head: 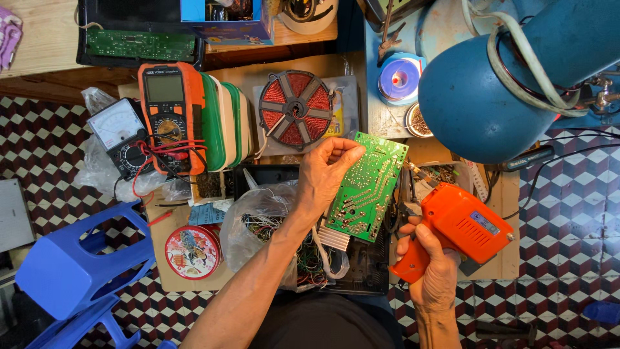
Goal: The person works on a green circuit board at a cluttered electronics repair bench, first manipulating a small component or wire by hand, then picking up an orange soldering tool and soldering points on the board while holding it steady with the other hand. They reposition the board and continue soldering, then turn the board over to work on it by hand.
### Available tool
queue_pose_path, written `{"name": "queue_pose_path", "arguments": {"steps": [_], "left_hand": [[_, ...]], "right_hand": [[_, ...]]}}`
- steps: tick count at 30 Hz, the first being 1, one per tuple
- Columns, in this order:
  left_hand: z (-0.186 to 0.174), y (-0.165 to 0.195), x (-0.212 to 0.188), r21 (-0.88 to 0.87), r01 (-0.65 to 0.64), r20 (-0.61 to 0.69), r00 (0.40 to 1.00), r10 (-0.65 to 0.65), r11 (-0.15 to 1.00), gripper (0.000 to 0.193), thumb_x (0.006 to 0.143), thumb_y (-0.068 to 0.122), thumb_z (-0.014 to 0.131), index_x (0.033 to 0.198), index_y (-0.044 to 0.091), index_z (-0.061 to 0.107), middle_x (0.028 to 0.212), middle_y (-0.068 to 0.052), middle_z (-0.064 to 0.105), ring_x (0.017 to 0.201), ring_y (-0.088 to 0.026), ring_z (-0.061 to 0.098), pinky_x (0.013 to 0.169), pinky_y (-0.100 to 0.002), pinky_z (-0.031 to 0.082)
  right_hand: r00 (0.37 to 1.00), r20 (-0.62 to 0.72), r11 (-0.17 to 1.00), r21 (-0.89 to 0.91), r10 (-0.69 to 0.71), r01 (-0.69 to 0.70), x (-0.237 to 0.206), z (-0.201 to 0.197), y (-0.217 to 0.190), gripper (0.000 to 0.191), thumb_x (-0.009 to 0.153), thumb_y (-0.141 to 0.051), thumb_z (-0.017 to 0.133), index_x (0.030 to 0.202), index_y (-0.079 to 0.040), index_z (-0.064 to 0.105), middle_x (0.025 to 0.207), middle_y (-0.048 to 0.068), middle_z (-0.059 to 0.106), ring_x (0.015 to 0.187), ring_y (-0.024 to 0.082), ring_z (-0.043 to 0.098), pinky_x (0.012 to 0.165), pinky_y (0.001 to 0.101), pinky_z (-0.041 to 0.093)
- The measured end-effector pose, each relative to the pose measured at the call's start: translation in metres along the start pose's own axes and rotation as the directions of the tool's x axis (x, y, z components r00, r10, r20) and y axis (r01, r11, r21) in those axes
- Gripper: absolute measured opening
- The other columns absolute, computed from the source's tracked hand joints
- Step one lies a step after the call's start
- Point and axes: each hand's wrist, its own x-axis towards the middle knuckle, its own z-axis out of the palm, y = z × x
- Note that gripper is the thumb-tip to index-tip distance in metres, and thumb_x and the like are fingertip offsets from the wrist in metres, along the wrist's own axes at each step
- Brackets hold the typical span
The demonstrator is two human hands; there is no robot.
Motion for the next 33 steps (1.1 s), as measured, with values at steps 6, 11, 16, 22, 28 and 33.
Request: {"name": "queue_pose_path", "arguments": {"steps": [6,11,16,22,28,33], "left_hand": [[0.001,0.0,-0.001,0.002,-0.004,-0.009,1.0,0.004,1.0,0.027,0.092,0.026,0.076,0.104,0.002,0.074,0.088,0.0,0.071,0.08,-0.007,0.064,0.075,-0.023,0.054],[0.001,-0.003,-0.001,-0.024,0.018,-0.004,1.0,-0.018,1.0,0.025,0.093,0.025,0.075,0.104,0.003,0.074,0.087,0.001,0.07,0.078,-0.006,0.063,0.072,-0.022,0.054],[0.001,-0.005,-0.002,-0.046,0.006,-0.014,1.0,-0.007,0.999,0.026,0.094,0.025,0.076,0.104,0.002,0.073,0.088,0.001,0.07,0.079,-0.006,0.062,0.072,-0.022,0.054],[0.003,-0.002,-0.006,-0.022,0.019,-0.025,0.999,-0.02,1.0,0.025,0.093,0.025,0.076,0.104,0.002,0.074,0.087,0.001,0.071,0.077,-0.006,0.062,0.071,-0.021,0.053],[0.005,0.0,-0.005,-0.021,0.02,-0.03,0.999,-0.021,1.0,0.025,0.093,0.025,0.076,0.104,0.002,0.074,0.086,0.0,0.071,0.076,-0.006,0.063,0.07,-0.021,0.053],[0.005,0.0,-0.005,-0.033,0.02,-0.024,1.0,-0.021,0.999,0.027,0.093,0.025,0.076,0.104,0.002,0.074,0.087,0.0,0.071,0.077,-0.007,0.063,0.07,-0.021,0.053]], "right_hand": [[1.0,-0.015,1.0,0.028,0.008,-0.008,0.007,-0.015,0.007,0.031,0.095,-0.018,0.066,0.113,0.006,0.065,0.092,0.015,0.067,0.065,0.018,0.065,0.056,0.032,0.055],[0.998,0.014,0.995,0.087,0.055,-0.056,0.014,-0.032,0.018,0.033,0.098,-0.024,0.064,0.115,0.005,0.063,0.096,0.016,0.066,0.061,0.016,0.061,0.056,0.0305,0.053],[0.994,0.04,0.985,0.136,0.104,-0.109,0.016,-0.041,0.027,0.036,0.1,-0.028,0.062,0.117,0.004,0.062,0.099,0.018,0.067,0.06,0.014,0.06,0.054,0.0277,0.051],[0.991,0.042,0.979,0.157,0.125,-0.13,0.014,-0.042,0.031,0.037,0.1,-0.028,0.062,0.118,0.005,0.062,0.099,0.019,0.067,0.06,0.014,0.06,0.055,0.0275,0.051],[0.992,0.04,0.98,0.155,0.122,-0.127,0.014,-0.042,0.03,0.039,0.1,-0.029,0.063,0.118,0.005,0.061,0.098,0.019,0.067,0.06,0.015,0.059,0.055,0.0277,0.051],[0.992,0.036,0.983,0.14,0.118,-0.122,0.013,-0.042,0.029,0.039,0.1,-0.029,0.063,0.118,0.005,0.061,0.098,0.019,0.067,0.06,0.015,0.059,0.056,0.0278,0.051]]}}
